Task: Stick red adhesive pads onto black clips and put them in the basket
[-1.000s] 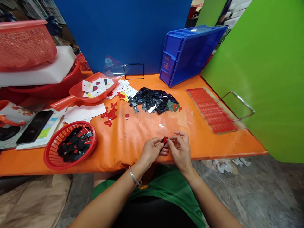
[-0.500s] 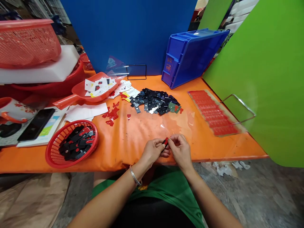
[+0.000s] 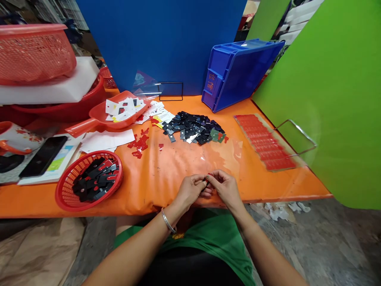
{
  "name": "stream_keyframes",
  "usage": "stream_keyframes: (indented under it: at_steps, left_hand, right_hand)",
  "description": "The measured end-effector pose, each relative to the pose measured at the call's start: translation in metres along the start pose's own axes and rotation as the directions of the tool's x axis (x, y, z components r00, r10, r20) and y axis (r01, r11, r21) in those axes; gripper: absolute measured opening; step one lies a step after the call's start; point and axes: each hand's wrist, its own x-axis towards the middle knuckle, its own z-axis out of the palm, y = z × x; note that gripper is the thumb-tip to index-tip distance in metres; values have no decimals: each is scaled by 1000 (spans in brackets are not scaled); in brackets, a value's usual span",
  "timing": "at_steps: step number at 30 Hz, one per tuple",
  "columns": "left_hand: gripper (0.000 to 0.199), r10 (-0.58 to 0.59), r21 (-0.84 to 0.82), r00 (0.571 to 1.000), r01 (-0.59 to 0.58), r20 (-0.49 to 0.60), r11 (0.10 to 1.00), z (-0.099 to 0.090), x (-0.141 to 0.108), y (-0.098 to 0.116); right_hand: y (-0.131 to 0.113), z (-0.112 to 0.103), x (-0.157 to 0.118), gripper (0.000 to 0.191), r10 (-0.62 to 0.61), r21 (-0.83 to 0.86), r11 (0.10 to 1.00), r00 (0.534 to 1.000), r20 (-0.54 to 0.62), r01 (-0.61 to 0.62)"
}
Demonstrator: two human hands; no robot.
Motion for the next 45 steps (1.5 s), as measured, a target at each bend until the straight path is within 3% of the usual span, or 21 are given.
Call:
stream_keyframes:
  at_steps: [4, 10, 15, 18, 20, 22, 24, 26, 28, 30, 31, 33, 37, 39, 42, 45]
  left_hand:
    - [11, 5, 8, 1000, -6, 13, 1000, -1, 3, -2]
    - [12, 23, -69, 1000, -24, -2, 997, -1, -2, 1]
    - [21, 158, -152, 981, -140, 115, 979, -12, -27, 32]
    - [33, 295, -4, 955, -295, 1, 955, -42, -50, 62]
    - [32, 450, 253, 884, -409, -127, 877, -74, -67, 82]
    - [28, 620, 581, 750, -406, -229, 706, -112, -82, 99]
    - [27, 762, 838, 582, -234, -285, 493, -149, -96, 109]
    - [27, 848, 949, 465, -48, -256, 312, -175, -107, 114]
    - [29, 911, 982, 367, 38, -188, 187, -185, -114, 112]
    - [27, 945, 989, 296, 9, -141, 145, -178, -115, 103]
    - [26, 950, 988, 282, -39, -131, 148, -170, -113, 96]
    - [22, 945, 972, 310, -166, -107, 165, -148, -102, 79]
    - [19, 871, 914, 491, -346, -17, 212, -108, -63, 39]
    - [20, 837, 893, 547, -381, 10, 238, -99, -45, 24]
    - [21, 818, 877, 575, -388, -8, 282, -99, -27, 10]
    - [21, 811, 864, 584, -391, -32, 316, -104, -22, 4]
  right_hand:
    - [0, -3, 3, 33, -15, -53, 998, 1000, 6, 15]
    - [5, -2, 2, 45, 15, -74, 997, 993, -118, -24]
    - [7, 3, 2, 47, 81, -59, 994, 989, -125, -89]
    - [2, 7, -1, 51, 135, -23, 990, 981, -140, -140]
    - [-1, 10, -2, 52, 151, -14, 988, 976, -156, -155]
    - [-2, 12, -3, 52, 149, -13, 988, 976, -162, -153]
    - [-1, 12, -3, 51, 137, -22, 990, 978, -159, -143]
    - [1, 12, -3, 49, 122, -44, 991, 981, -151, -130]
    - [1, 10, -4, 46, 64, -111, 991, 990, -122, -78]
    - [-3, 10, -5, 40, -58, -230, 973, 995, -84, 37]
    - [-7, 11, -5, 37, -131, -295, 950, 989, -62, 107]
    - [-19, 17, -2, 32, -261, -401, 885, 965, -11, 235]
    - [-45, 45, 22, 25, -435, -501, 750, 893, 117, 431]
    - [-53, 64, 45, 24, -482, -531, 695, 862, 156, 485]
    - [-58, 91, 87, 22, -487, -612, 630, 857, 170, 479]
    - [-60, 113, 123, 22, -427, -722, 562, 889, 165, 404]
